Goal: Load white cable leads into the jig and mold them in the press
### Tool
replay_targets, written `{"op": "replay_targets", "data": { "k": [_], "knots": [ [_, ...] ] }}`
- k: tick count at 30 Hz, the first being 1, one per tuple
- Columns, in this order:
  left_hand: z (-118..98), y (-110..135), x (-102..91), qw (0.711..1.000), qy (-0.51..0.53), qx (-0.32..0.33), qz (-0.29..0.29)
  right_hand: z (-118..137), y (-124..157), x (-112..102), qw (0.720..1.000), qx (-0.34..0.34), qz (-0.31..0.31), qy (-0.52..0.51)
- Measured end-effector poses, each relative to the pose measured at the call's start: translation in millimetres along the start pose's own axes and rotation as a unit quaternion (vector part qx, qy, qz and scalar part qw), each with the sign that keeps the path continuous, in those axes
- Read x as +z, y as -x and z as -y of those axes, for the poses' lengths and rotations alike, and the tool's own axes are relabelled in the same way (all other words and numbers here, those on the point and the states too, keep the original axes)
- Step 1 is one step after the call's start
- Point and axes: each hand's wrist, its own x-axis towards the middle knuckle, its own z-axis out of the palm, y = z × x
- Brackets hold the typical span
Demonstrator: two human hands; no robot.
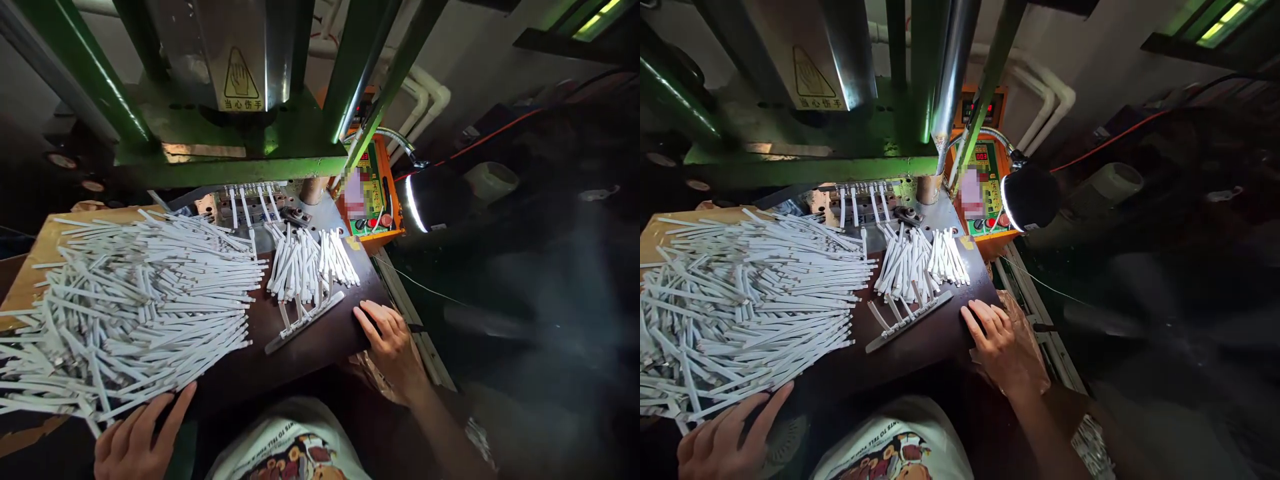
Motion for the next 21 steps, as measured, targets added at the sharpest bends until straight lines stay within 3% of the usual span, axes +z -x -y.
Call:
{"op": "replay_targets", "data": {
  "k": [3,5,21],
  "knots": [
    [-0.1,-5.6,1.9,0.996,-0.023,0.035,-0.075,1.2,3.2,1.5,1.000,0.004,-0.008,0.002],
    [0.3,-10.4,1.4,0.994,-0.025,0.054,-0.092,1.5,4.3,2.6,1.000,0.003,-0.008,0.003],
    [8.4,-3.6,1.3,0.997,0.003,0.042,-0.063,5.7,-2.7,0.1,0.999,0.008,-0.032,0.010]
  ]
}}
